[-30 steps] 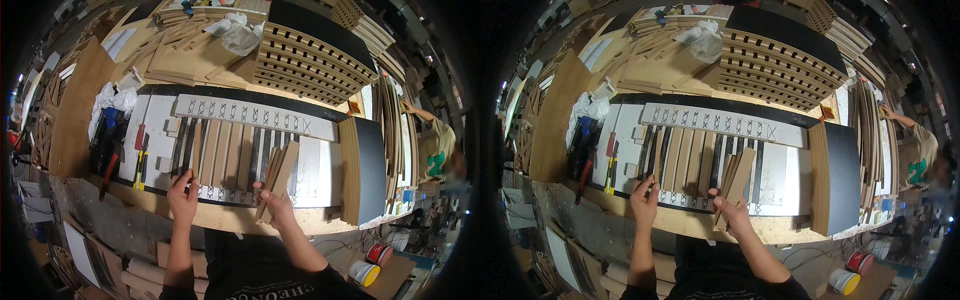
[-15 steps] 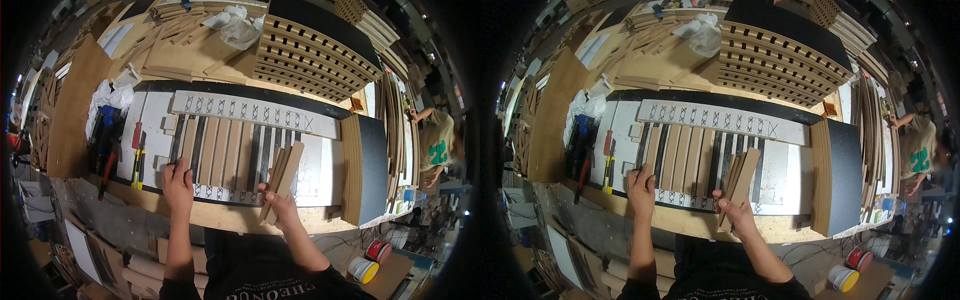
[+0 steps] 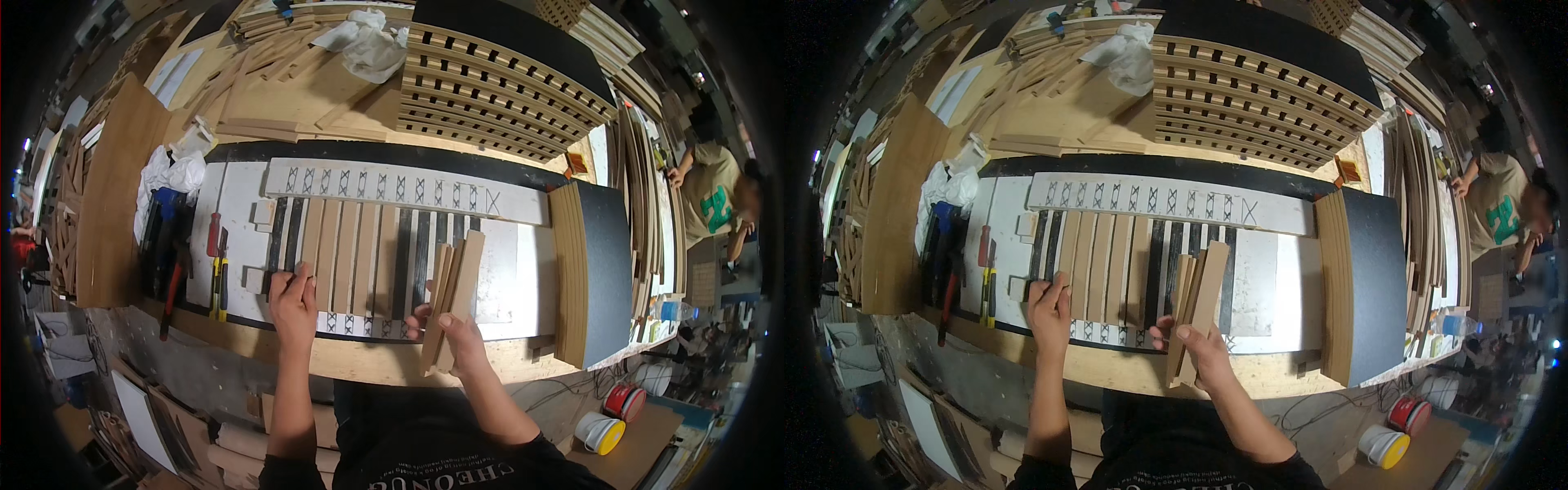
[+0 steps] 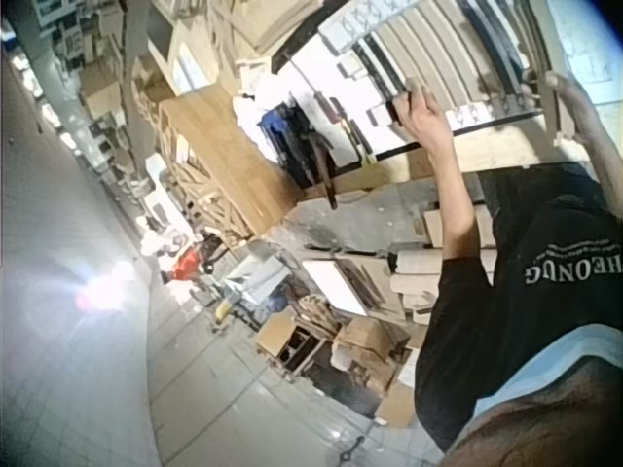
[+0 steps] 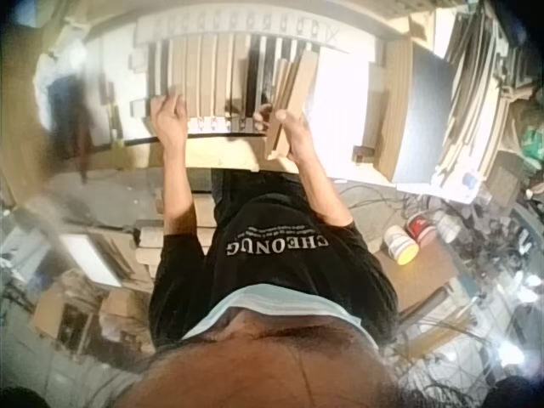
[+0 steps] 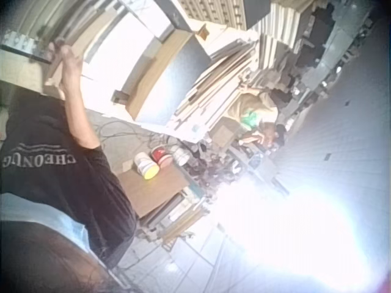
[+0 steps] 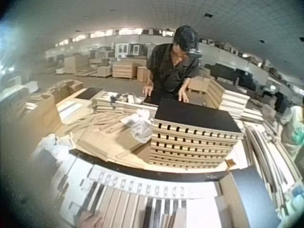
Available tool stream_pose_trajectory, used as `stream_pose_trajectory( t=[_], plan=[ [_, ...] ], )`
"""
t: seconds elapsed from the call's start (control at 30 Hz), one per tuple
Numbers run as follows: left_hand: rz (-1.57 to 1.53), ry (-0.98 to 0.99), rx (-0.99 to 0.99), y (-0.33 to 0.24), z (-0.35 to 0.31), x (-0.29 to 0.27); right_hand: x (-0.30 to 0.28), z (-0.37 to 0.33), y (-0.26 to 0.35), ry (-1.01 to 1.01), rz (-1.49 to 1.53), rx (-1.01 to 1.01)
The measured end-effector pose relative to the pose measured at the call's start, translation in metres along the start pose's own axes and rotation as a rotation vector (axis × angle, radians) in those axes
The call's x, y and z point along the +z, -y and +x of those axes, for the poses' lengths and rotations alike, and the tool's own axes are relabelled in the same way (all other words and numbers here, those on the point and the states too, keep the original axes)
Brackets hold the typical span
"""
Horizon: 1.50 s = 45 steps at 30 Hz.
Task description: The person assembles wooden slatted panels by positioning a black side board on a jig, using a pneumatic stapler to secure it, then hammering wooden slats into the slots, and finally wiping the completed slatted panel with a white cloth.
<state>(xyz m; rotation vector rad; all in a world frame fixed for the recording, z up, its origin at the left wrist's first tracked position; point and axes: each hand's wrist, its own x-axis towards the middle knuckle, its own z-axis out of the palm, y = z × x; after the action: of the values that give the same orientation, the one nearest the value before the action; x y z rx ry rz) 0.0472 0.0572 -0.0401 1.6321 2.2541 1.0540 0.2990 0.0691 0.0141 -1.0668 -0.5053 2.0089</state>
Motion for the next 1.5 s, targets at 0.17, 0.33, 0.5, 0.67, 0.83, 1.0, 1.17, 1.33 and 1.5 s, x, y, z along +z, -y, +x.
stream_pose_trajectory(
  t=[0.17,0.33,0.5,0.67,0.83,1.0,1.17,1.33,1.5],
  plan=[
    [0.076,-0.018,0.032,0.001,-0.006,-0.002,0.001,0.002,0.002,0.002,-0.027,0.015],
    [0.086,0.013,0.026,0.003,0.000,-0.002,0.002,-0.001,0.002,-0.025,-0.044,-0.026],
    [0.132,0.032,0.074,-0.010,-0.001,-0.005,0.003,-0.003,-0.002,-0.053,-0.012,0.039],
    [-0.514,0.370,-0.046,-0.085,-0.044,-0.034,0.012,-0.001,-0.007,-0.154,-0.013,-0.009],
    [-0.527,0.291,-0.121,-0.105,-0.074,-0.021,0.021,0.002,-0.016,-0.076,-0.185,-0.034],
    [-0.404,0.112,-0.111,-0.081,-0.061,-0.038,0.033,0.000,-0.011,-0.022,-0.334,0.013],
    [-0.257,-0.067,-0.257,0.013,-0.035,-0.045,0.032,-0.004,-0.013,0.006,-0.242,-0.132],
    [0.143,0.013,-0.051,0.014,-0.018,-0.043,0.028,-0.007,-0.012,0.022,-0.161,-0.084],
    [0.329,0.019,-0.030,0.023,-0.014,-0.027,0.028,-0.010,-0.010,0.012,-0.133,-0.075]
  ],
)
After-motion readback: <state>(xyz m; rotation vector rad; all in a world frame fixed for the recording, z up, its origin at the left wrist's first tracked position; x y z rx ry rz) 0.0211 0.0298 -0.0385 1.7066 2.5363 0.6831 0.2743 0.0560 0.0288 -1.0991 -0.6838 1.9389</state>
